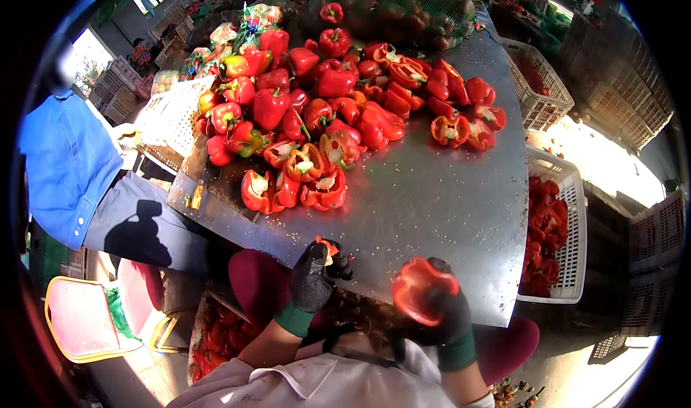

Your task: The person removes the stems and seeds from red bell peppers by hand and places the cleaned peppers into a white basket. The person handles each pepper individually, removing the core and seeds before placing it in the basket.

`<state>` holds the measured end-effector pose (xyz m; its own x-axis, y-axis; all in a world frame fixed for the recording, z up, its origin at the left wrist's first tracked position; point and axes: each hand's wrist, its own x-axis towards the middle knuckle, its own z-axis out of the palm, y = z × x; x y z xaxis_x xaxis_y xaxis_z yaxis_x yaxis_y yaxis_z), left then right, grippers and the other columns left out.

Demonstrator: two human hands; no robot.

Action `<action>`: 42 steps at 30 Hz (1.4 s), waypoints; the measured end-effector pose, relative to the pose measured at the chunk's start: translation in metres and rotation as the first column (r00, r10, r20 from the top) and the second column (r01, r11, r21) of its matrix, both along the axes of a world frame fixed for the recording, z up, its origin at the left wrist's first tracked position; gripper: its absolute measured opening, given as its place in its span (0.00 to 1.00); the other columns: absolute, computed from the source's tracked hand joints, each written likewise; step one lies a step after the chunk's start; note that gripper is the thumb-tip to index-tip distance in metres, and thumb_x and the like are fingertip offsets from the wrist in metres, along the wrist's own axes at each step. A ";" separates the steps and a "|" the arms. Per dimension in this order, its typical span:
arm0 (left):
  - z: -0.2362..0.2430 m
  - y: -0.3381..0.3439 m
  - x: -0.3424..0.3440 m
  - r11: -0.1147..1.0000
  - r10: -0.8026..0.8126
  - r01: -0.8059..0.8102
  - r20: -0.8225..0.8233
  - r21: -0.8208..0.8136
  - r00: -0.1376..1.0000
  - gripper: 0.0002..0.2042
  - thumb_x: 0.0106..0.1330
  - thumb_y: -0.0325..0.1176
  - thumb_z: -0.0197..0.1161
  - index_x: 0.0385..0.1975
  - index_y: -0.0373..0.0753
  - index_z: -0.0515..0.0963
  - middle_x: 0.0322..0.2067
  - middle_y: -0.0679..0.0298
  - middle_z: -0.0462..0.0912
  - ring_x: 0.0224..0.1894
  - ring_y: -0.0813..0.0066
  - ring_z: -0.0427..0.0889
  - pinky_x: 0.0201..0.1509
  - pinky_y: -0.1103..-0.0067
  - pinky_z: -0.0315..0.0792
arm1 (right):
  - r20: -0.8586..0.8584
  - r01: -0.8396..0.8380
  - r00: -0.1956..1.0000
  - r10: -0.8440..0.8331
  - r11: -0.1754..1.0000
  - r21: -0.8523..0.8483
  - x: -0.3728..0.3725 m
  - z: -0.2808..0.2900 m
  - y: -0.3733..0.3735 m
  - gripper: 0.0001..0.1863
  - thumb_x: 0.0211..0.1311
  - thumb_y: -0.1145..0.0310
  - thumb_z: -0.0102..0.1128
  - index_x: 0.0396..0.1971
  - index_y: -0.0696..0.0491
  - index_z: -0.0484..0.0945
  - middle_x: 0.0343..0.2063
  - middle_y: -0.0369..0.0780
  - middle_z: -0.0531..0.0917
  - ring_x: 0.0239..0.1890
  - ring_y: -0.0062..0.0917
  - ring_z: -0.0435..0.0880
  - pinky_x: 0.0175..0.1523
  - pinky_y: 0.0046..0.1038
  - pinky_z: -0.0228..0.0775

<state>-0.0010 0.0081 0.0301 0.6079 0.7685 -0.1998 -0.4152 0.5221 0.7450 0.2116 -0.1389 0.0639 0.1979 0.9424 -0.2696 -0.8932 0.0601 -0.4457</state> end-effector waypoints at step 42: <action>0.026 -0.002 0.047 0.117 0.408 0.777 -0.743 0.619 0.530 0.17 0.56 0.38 0.62 0.46 0.43 0.75 0.41 0.55 0.83 0.39 0.54 0.82 0.39 0.62 0.75 | 0.198 -0.251 0.952 0.235 0.966 0.059 -0.024 -0.153 0.023 0.29 0.66 0.73 0.54 0.67 0.48 0.61 0.51 0.38 0.76 0.50 0.26 0.76 0.52 0.30 0.72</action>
<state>0.0461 0.0065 0.0557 0.8515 0.5190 0.0747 0.4384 -0.7828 0.4415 0.1880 -0.1163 -0.0888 0.0001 0.9857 -0.1686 -0.7858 -0.1042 -0.6096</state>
